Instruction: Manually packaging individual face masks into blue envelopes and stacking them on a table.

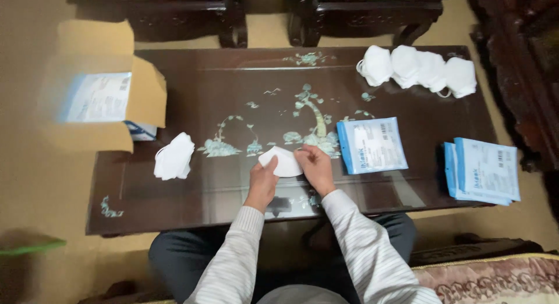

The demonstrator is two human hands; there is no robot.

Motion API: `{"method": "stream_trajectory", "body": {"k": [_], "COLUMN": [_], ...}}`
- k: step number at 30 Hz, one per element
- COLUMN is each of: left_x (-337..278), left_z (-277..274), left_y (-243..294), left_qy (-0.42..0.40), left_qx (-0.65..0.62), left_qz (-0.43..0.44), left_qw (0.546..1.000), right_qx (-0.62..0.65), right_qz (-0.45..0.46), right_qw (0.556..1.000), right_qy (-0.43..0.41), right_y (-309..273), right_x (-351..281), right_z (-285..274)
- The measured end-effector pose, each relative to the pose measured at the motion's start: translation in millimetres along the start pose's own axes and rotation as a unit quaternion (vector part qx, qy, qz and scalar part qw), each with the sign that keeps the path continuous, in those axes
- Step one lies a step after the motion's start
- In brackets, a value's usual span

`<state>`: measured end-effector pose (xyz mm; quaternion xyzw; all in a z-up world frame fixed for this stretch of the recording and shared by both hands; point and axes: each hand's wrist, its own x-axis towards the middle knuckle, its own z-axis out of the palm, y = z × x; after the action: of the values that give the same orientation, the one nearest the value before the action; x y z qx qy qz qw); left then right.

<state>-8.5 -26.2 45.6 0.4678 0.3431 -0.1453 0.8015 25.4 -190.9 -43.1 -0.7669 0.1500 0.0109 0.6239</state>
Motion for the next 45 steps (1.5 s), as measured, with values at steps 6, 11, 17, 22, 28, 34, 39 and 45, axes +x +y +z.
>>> {"method": "stream_trajectory", "body": {"k": [6, 11, 17, 22, 28, 34, 39, 45], "left_x": [-22.6, -8.1, -0.2, -27.2, 20.1, 96.9, 42.2, -66.1], "left_z": [8.5, 7.3, 3.3, 6.1, 1.9, -33.1, -27.0, 9.0], "left_y": [21.3, 11.0, 3.5, 23.3, -23.3, -67.8, -16.6, 65.9], "left_qy": [0.002, 0.004, 0.003, -0.043, -0.101, 0.018, 0.022, -0.054], "left_qx": [-0.004, 0.010, 0.023, 0.063, 0.129, 0.272, 0.137, 0.151], "left_qz": [-0.006, 0.002, 0.007, -0.004, 0.004, 0.085, 0.071, 0.018], "left_qw": [1.000, 1.000, 1.000, 0.997, 0.986, 0.958, 0.988, 0.987], "right_qx": [-0.349, -0.438, -0.495, -0.511, -0.393, -0.367, -0.334, -0.395], "right_qz": [-0.326, -0.295, -0.331, -0.302, -0.252, -0.296, -0.383, -0.361], "right_qw": [0.853, 0.834, 0.787, 0.788, 0.880, 0.881, 0.860, 0.844], "right_qy": [0.210, 0.162, 0.159, 0.162, 0.086, 0.050, 0.045, -0.029], "right_y": [-33.1, -13.9, 4.8, 9.8, -18.9, -8.9, -28.4, -21.3], "right_x": [3.4, 10.7, 16.2, 2.4, -36.4, -55.9, -71.6, -32.7], "right_z": [-95.9, -127.6, -130.4, -114.6, -51.6, 0.3, 19.4, -17.2]}}
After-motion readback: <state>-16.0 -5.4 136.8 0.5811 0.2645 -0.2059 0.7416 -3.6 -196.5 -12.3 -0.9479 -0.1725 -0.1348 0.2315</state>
